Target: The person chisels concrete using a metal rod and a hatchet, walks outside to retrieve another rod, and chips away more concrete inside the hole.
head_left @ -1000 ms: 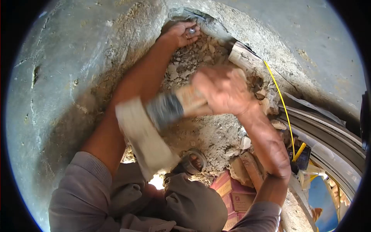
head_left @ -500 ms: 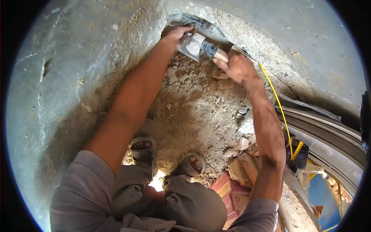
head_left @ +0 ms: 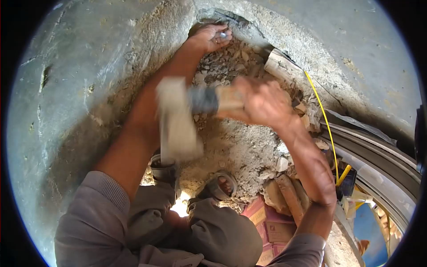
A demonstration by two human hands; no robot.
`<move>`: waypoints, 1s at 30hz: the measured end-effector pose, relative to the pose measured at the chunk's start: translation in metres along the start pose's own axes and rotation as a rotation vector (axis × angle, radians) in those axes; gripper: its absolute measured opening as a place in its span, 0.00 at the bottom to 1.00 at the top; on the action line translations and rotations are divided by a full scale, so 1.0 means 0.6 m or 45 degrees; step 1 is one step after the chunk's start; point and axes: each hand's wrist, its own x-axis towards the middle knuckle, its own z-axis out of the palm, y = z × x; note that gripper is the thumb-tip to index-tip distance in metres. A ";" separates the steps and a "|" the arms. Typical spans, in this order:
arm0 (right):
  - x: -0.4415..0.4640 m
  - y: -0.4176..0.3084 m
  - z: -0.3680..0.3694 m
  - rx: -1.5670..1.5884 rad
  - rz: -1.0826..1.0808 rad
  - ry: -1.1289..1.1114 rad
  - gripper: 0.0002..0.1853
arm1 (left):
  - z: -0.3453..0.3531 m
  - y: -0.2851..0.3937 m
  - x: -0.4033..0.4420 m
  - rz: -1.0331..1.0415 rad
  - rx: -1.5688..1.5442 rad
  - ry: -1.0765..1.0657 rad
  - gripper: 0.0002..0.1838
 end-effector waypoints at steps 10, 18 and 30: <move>-0.004 -0.016 -0.044 0.144 0.200 -0.120 0.33 | 0.003 -0.005 -0.010 0.027 -0.040 0.063 0.11; 0.049 0.091 -0.010 0.301 0.738 -0.409 0.39 | 0.000 0.008 -0.006 -0.069 -0.054 -0.068 0.10; 0.034 0.000 -0.032 0.322 0.474 -0.295 0.29 | -0.015 -0.003 -0.013 -0.036 0.228 -0.068 0.13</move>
